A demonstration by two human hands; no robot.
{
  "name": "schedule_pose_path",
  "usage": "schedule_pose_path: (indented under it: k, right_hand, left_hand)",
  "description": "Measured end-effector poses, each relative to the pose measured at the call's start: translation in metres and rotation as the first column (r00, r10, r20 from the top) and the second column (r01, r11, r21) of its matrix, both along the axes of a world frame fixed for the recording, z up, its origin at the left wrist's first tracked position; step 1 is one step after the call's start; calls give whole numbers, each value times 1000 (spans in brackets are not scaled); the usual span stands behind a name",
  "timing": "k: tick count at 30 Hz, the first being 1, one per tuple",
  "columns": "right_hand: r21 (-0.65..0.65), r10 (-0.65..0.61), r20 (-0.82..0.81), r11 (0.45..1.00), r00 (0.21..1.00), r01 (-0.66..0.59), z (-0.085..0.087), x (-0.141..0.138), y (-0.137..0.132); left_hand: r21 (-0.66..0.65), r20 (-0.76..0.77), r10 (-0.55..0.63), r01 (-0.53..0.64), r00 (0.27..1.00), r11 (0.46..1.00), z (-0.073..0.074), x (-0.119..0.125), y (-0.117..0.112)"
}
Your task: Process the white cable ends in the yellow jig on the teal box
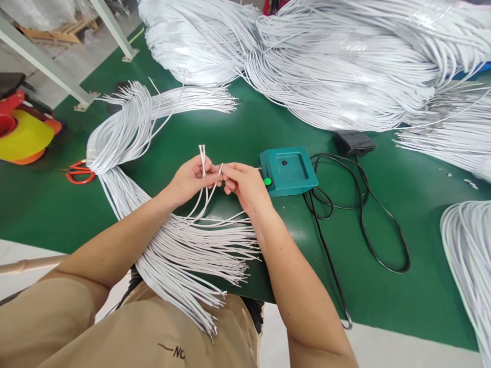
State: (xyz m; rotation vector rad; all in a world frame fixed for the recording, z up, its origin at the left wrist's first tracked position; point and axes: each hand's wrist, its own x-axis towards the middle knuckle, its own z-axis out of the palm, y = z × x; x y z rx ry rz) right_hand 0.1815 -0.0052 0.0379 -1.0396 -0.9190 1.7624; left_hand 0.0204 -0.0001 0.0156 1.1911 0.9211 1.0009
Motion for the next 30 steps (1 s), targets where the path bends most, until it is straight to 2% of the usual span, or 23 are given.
schedule_pose_path:
  k: [3,9,16,20,23,25,27,29,30]
  right_hand:
    - [-42,48,-49,998,998,-50,1,1,2]
    - [-11,29,25,1000,999,-29,0,-1,2]
    - [-53,94,-128,994,987,-101,-4,3,1]
    - [-38,1,-84,999,996,-4,-3,2,-1]
    - [96,-109,75,990,991,101,-2,0,-3]
    - [235,-185,245,964,952,127,-4,-2,-4]
    - [398,-286,433,912,855,104,-6,-5,-5]
    - [585,-424,588,811,689,1,-8,-6,-6]
    - [661,-492,640,744,590,-96,-9,-6,-6]
  left_hand:
    - [26,-4,-18,18,1000,999,3,1,-3]
    - [35,-8,-71,72,997,997,4,5,-6]
    - [59,-4,-36,36,999,998,-2,2,-2]
    - [71,38,-36,34,999,997,1,1,-2]
    - [78,47,-43,39,998,996,2,1,-2]
    - [73,65,-52,48,997,996,2,1,-2]
    - [25,108,-63,61,992,998,1,1,-2]
    - [-89,171,-64,80,983,993,1,0,-2]
    - [-158,204,-60,93,977,983,1,-1,-2]
